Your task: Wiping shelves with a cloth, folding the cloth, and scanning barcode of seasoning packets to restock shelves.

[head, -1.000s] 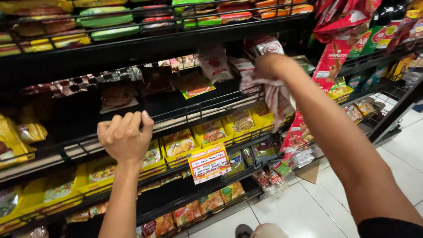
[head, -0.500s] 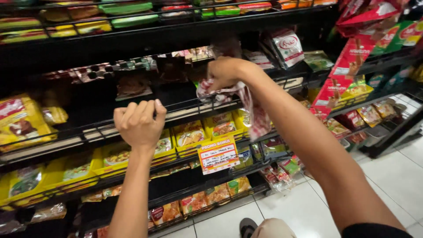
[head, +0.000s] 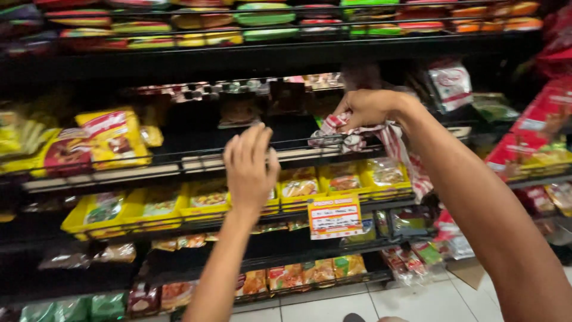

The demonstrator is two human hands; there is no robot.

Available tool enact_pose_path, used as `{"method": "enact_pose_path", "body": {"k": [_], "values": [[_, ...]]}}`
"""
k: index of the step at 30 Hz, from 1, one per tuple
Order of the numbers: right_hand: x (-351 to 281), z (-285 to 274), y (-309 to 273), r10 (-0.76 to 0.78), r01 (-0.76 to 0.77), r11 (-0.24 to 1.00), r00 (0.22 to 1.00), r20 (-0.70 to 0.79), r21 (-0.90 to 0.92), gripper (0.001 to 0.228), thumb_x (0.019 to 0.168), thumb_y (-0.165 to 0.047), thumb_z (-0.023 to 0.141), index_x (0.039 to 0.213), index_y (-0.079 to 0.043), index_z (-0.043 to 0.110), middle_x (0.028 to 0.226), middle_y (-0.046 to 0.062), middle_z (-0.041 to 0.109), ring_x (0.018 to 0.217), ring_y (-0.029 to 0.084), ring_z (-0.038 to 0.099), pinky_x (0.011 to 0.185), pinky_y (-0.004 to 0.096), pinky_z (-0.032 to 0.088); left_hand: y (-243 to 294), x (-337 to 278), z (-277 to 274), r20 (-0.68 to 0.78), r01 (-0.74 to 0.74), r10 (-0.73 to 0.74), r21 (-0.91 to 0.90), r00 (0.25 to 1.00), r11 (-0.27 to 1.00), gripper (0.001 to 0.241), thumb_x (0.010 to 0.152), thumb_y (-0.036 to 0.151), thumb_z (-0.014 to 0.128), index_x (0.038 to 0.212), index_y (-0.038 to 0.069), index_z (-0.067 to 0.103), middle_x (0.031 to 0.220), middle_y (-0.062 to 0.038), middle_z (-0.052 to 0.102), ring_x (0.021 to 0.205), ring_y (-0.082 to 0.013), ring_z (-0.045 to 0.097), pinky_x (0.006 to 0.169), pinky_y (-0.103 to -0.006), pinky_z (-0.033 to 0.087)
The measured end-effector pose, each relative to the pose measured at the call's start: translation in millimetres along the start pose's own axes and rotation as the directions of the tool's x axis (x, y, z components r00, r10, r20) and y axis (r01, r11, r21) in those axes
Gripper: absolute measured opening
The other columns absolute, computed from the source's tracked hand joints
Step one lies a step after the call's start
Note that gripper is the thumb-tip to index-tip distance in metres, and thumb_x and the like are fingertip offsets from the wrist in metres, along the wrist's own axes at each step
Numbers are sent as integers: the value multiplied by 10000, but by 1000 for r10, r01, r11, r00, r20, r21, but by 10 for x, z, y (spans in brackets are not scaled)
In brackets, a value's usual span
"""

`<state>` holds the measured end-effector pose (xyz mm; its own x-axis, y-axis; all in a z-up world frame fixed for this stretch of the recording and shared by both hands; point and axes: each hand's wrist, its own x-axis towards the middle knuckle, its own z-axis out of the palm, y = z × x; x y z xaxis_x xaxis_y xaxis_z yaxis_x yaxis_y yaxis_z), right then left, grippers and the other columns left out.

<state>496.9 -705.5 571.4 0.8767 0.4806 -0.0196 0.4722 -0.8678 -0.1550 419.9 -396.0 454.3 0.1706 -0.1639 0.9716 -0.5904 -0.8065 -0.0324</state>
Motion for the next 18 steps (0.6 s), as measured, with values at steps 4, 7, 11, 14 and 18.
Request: {"method": "enact_pose_path", "body": {"k": [4,7,11,14,18], "values": [[335,15,-332,-234,220,962,970,71,159,409,799,-259,779,1176,-103,755,997,67,843,839,133,679,772,333,558,314,-1082,-247,22,125,-123,-200,992,972,519,961,171,596,1453,43,492,1498,-168,515,1420,-354,441,1214,-505,311],[514,8,-684,-110,98,988,989,95,118,389,814,-263,767,1181,-136,769,946,83,830,786,129,653,719,355,552,530,-2051,-231,86,367,-361,-358,929,858,413,972,136,574,1359,-1,525,1407,-201,539,1334,-364,494,1127,-471,412],[943,126,-1076,-333,333,942,943,4,34,402,856,-282,752,1227,-129,725,985,108,797,825,192,704,766,353,552,604,-2595,-182,271,510,-446,-245,853,825,329,929,136,613,1239,24,614,1349,-170,578,1263,-339,536,1062,-476,424],[1167,293,-1378,-395,395,919,918,-42,6,455,863,-278,749,1289,-132,688,1041,141,773,885,260,718,815,376,543,500,-2424,-274,303,459,-377,-274,875,845,309,919,159,636,1195,21,645,1293,-152,611,1218,-329,564,1022,-471,430],[1260,302,-1366,-444,446,892,895,-35,74,516,837,-232,743,1333,-120,655,1127,147,758,1006,282,714,884,381,538,546,-2148,-332,424,741,-608,-341,671,578,263,930,147,592,1163,37,648,1242,-145,610,1164,-319,576,863,-412,497]]}}
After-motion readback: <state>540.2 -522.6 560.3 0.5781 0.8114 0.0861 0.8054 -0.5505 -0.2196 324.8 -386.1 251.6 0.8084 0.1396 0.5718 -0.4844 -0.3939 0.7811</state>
